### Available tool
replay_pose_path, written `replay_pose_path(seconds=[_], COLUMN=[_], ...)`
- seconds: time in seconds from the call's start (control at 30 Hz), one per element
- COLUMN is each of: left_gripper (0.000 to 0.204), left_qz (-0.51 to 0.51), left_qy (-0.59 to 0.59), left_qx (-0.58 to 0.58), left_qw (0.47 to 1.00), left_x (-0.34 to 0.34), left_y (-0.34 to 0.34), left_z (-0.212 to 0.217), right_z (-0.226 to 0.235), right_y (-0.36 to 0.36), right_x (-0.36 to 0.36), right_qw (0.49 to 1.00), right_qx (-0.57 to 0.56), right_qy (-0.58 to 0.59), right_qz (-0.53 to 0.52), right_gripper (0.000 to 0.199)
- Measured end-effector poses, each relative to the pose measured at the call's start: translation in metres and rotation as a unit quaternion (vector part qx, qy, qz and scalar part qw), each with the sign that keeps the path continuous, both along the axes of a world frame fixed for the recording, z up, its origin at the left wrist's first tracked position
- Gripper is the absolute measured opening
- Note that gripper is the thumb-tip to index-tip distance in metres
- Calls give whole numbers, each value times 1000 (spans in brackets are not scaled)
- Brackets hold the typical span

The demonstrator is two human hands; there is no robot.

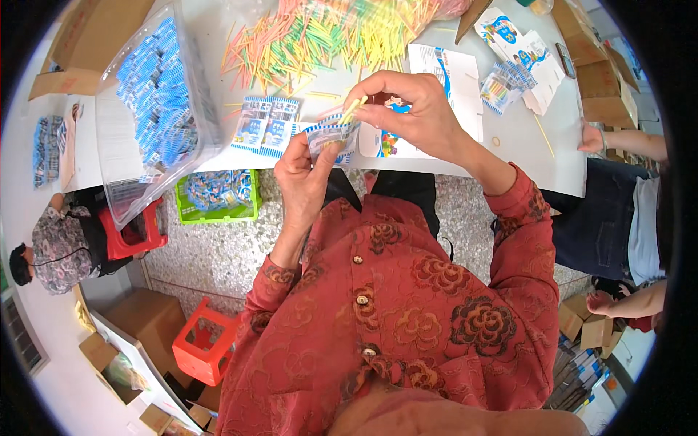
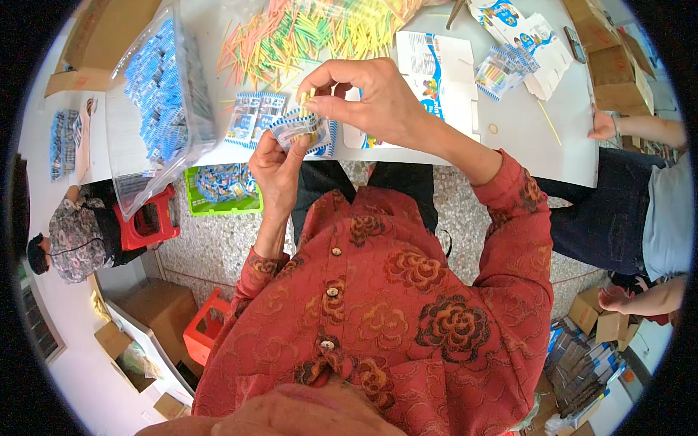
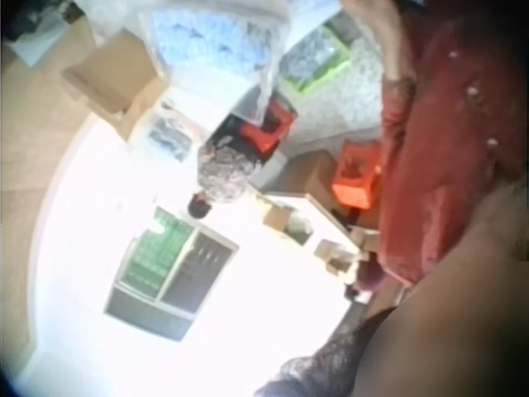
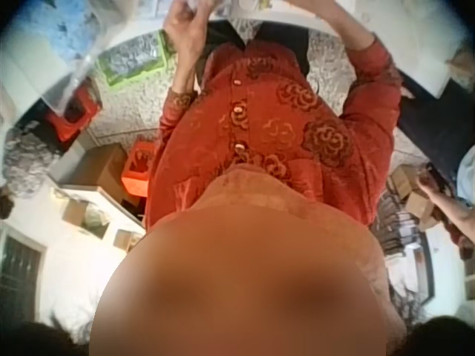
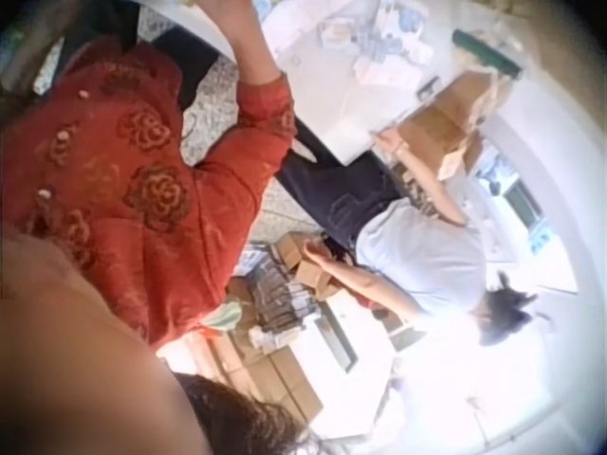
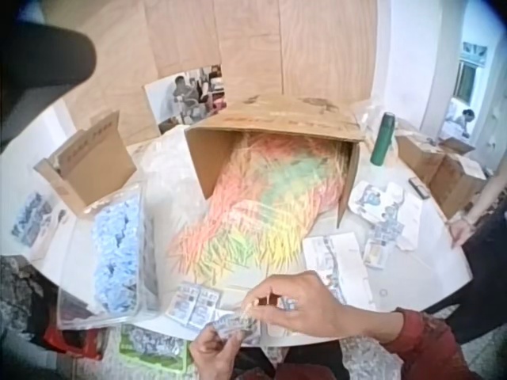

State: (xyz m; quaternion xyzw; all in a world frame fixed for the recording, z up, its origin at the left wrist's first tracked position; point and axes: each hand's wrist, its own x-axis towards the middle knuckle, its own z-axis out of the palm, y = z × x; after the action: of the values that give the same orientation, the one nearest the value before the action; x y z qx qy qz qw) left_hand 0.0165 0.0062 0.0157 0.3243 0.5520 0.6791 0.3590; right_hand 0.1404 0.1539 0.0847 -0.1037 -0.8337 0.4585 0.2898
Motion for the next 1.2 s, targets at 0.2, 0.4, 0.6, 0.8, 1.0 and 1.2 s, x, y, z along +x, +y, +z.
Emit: replay_pose_path(seconds=[0.2,0.4,0.6,0.8,1.0,1.2], left_gripper=[20,25,26,28,24,25], left_qz=[-28,-35,-28,-12,-26,-74], left_qy=[-9,40,15,-35,-65,-8], left_qx=[1,-35,-35,-33,-15,-49], left_qw=[1000,998,999,999,997,996], left_x=[-1,-4,-1,1,5,3], left_y=[0,-3,-2,-3,0,-3], left_z=[-1,-4,0,2,-9,-1], right_z=[-6,-17,-29,-33,-34,-33], right_y=[-1,0,-3,-5,-19,-15], right_x=[-6,-9,-11,-10,-12,-12], right_qw=[992,975,957,981,986,989], right_qx=[-122,-216,-286,-174,131,-51], right_qy=[-35,-46,-41,-79,-77,-104], right_qz=[-4,1,22,44,66,88], right_gripper=[10,10,11,22,44,43])
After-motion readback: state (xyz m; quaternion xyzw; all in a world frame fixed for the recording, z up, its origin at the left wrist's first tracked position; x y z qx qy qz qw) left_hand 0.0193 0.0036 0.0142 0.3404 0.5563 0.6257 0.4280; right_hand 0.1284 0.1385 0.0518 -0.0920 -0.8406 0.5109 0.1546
